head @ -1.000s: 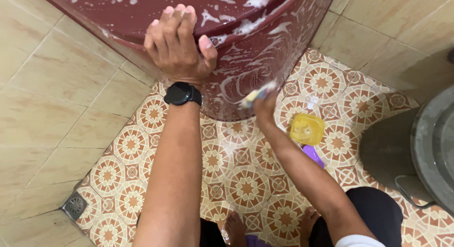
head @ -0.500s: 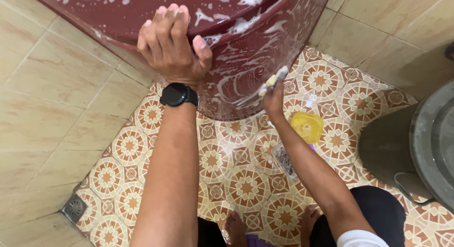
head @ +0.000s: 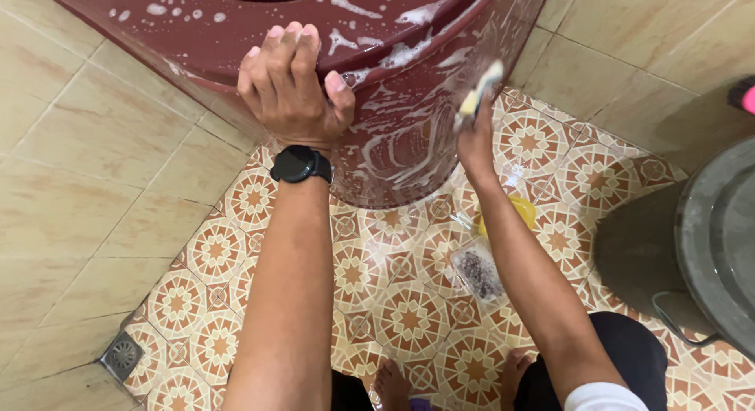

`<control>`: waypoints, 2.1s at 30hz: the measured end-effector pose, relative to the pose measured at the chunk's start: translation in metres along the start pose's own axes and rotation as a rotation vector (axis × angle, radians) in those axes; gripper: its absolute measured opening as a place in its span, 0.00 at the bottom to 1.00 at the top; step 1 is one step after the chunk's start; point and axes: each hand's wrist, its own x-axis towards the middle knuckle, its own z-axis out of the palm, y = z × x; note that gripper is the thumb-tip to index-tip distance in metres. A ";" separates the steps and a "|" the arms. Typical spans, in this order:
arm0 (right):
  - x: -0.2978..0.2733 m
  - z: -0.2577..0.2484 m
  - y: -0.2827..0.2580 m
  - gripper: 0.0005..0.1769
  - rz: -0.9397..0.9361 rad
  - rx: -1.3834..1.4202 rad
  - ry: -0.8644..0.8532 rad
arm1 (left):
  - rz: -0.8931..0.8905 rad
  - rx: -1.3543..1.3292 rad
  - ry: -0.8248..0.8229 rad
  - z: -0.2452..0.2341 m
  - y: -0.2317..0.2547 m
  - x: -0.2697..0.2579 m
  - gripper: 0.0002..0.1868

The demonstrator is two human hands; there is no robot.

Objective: The person cleans the exterior of a large maroon plastic container using a yellow scoop, a purple brush, and a sponge. They scrub the container's surface with soap and water, creating foam, and repeatedly rinse the tools in a nearby bucket.

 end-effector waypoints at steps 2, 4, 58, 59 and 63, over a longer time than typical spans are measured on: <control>-0.005 0.000 0.002 0.33 0.222 0.033 -0.056 | -0.007 0.002 0.006 0.001 0.002 0.001 0.23; -0.009 0.004 -0.021 0.30 0.320 0.159 -0.050 | -0.010 0.016 0.021 0.002 0.002 0.001 0.23; 0.061 0.018 0.130 0.40 0.570 -0.224 -0.273 | -0.017 0.025 0.019 0.002 0.003 -0.001 0.24; 0.064 0.010 0.103 0.39 0.512 -0.155 -0.235 | -0.007 0.026 0.017 0.002 0.001 -0.003 0.24; 0.073 -0.041 -0.015 0.37 0.245 0.130 -0.050 | 0.006 0.037 0.029 0.006 -0.002 -0.003 0.24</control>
